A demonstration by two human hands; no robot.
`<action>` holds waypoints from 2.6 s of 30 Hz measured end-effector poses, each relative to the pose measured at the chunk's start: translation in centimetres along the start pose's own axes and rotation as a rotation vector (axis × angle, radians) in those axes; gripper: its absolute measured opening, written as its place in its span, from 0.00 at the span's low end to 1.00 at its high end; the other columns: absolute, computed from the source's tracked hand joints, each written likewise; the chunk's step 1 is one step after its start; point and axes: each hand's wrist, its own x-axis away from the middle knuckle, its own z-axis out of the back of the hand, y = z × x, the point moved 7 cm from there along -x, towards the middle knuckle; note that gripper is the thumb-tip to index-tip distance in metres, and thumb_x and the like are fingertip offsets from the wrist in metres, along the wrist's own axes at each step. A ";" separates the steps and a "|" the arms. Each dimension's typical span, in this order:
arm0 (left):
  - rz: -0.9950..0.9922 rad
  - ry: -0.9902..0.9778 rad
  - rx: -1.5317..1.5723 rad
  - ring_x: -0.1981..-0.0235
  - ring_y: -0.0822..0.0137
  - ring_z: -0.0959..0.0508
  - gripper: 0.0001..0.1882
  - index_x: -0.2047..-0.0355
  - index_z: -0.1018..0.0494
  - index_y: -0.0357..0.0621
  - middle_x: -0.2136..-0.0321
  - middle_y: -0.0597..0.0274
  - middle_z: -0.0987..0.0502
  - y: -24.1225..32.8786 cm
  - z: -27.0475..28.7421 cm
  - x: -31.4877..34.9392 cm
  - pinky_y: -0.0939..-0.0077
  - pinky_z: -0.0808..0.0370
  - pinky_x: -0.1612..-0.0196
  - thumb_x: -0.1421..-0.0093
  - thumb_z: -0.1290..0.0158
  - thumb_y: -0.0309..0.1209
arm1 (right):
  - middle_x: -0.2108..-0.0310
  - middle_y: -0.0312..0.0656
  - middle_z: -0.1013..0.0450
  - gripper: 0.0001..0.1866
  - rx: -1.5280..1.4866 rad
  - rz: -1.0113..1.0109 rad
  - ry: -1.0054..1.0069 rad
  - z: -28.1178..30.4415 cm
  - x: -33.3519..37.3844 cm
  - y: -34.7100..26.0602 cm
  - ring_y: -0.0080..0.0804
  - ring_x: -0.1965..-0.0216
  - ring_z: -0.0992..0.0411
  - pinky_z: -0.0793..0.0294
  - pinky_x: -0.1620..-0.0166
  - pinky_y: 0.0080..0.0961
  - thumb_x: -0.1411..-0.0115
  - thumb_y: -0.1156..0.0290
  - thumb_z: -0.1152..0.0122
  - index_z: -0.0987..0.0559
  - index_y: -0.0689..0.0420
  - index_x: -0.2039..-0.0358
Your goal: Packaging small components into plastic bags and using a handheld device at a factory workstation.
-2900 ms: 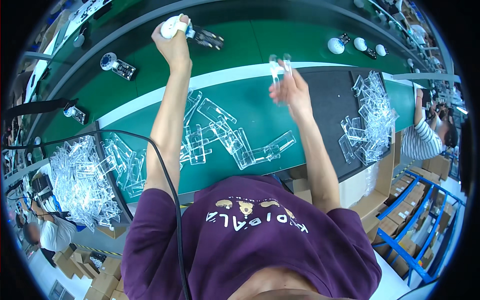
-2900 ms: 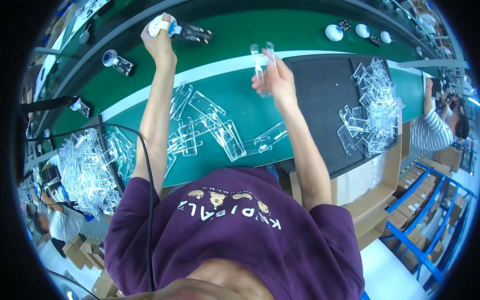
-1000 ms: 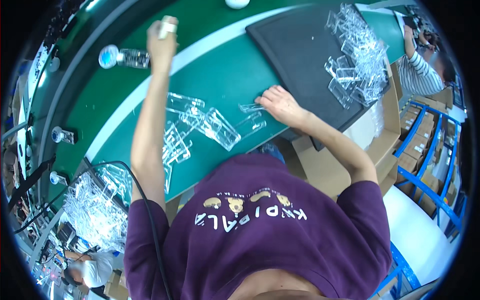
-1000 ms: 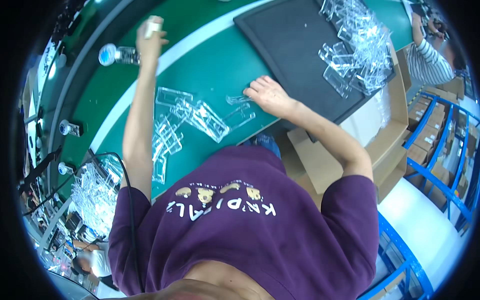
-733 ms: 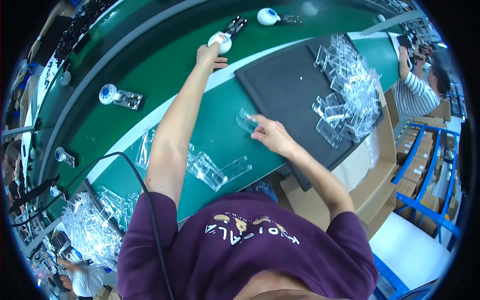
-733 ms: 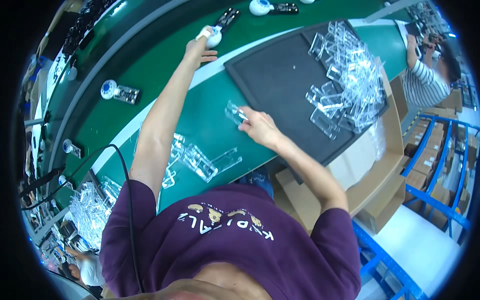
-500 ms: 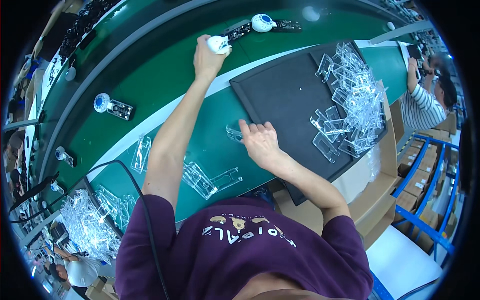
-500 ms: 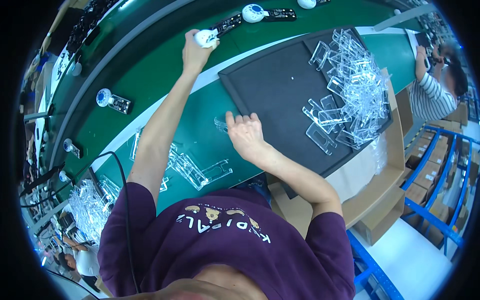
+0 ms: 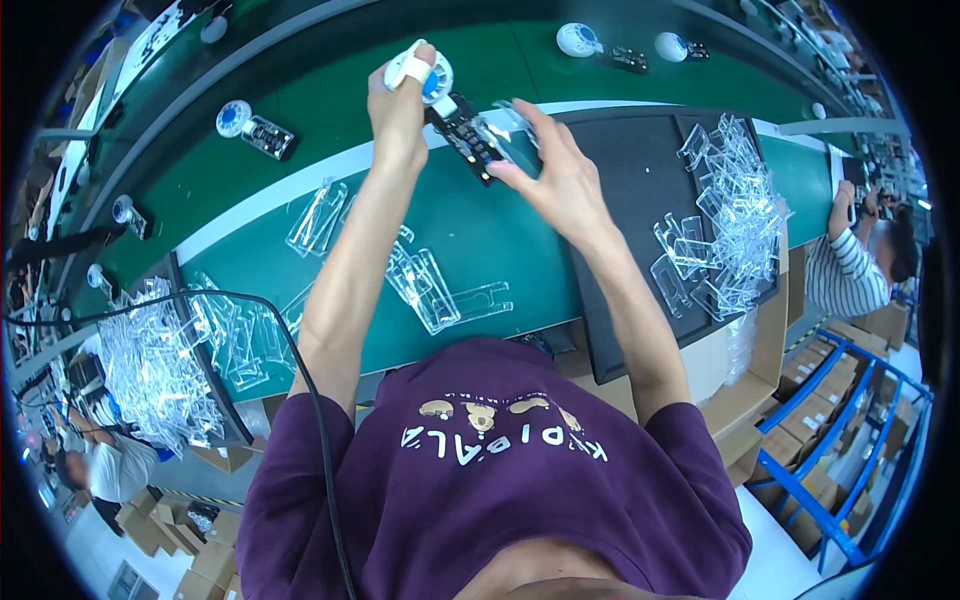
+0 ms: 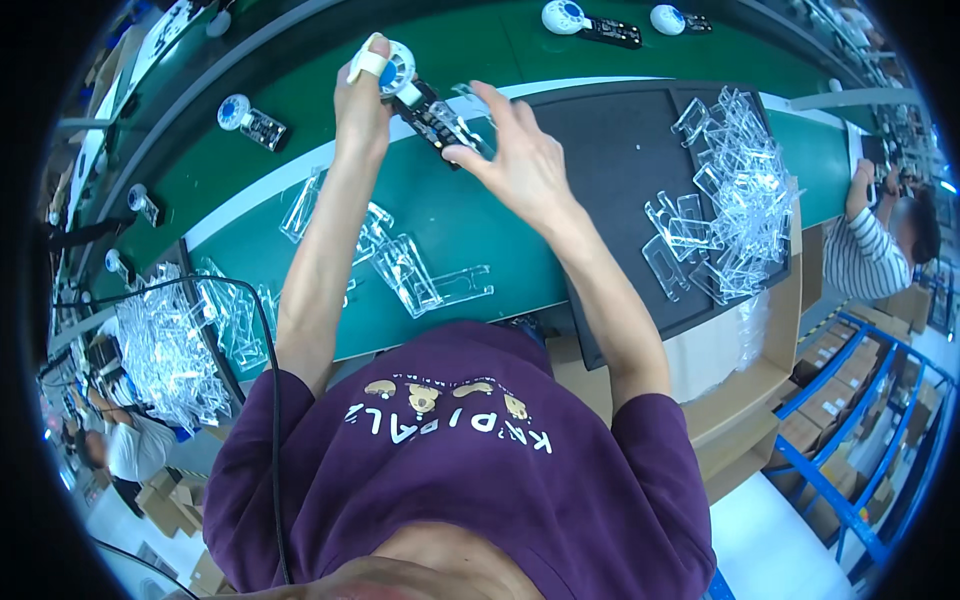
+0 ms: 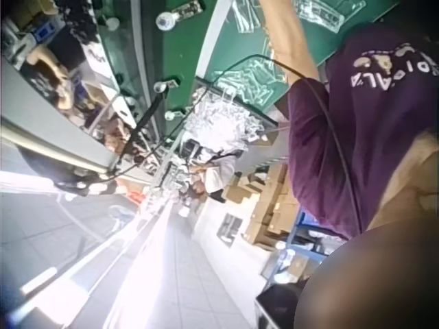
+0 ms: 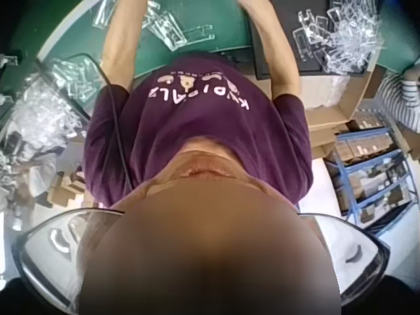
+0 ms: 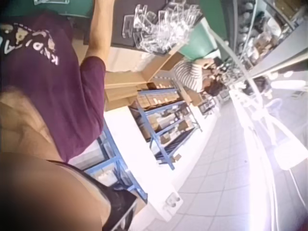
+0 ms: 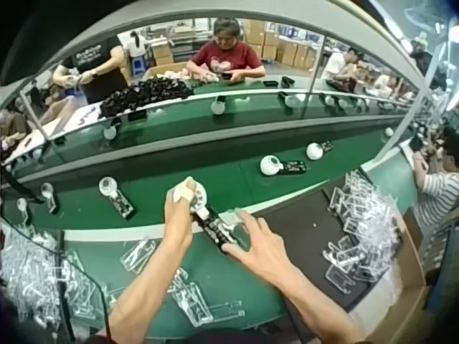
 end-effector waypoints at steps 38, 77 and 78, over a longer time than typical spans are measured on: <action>-0.041 0.177 -0.299 0.80 0.71 0.29 0.15 0.67 0.28 0.39 0.77 0.65 0.27 0.8 14.1 -5.0 0.77 0.32 0.78 0.49 0.44 0.37 | 0.78 0.46 0.28 0.23 -0.186 -0.270 -0.080 -16.4 -5.3 1.5 0.37 0.74 0.29 0.31 0.71 0.32 0.40 0.51 0.57 0.28 0.61 0.75; -0.034 0.042 0.043 0.66 0.72 0.27 0.31 0.56 0.37 0.33 0.65 0.59 0.28 1.4 -0.2 0.2 0.78 0.30 0.65 0.52 0.39 0.41 | 0.69 0.43 0.32 0.21 -0.006 0.018 0.133 -1.2 -2.0 -1.2 0.36 0.71 0.32 0.31 0.63 0.30 0.46 0.68 0.43 0.30 0.50 0.51; -0.011 0.027 0.055 0.66 0.72 0.27 0.31 0.55 0.37 0.33 0.65 0.58 0.28 1.3 -0.1 0.5 0.79 0.30 0.66 0.52 0.39 0.41 | 0.68 0.44 0.33 0.22 0.044 -0.001 0.085 -2.1 -1.9 -1.7 0.36 0.72 0.32 0.31 0.63 0.30 0.47 0.67 0.42 0.31 0.49 0.49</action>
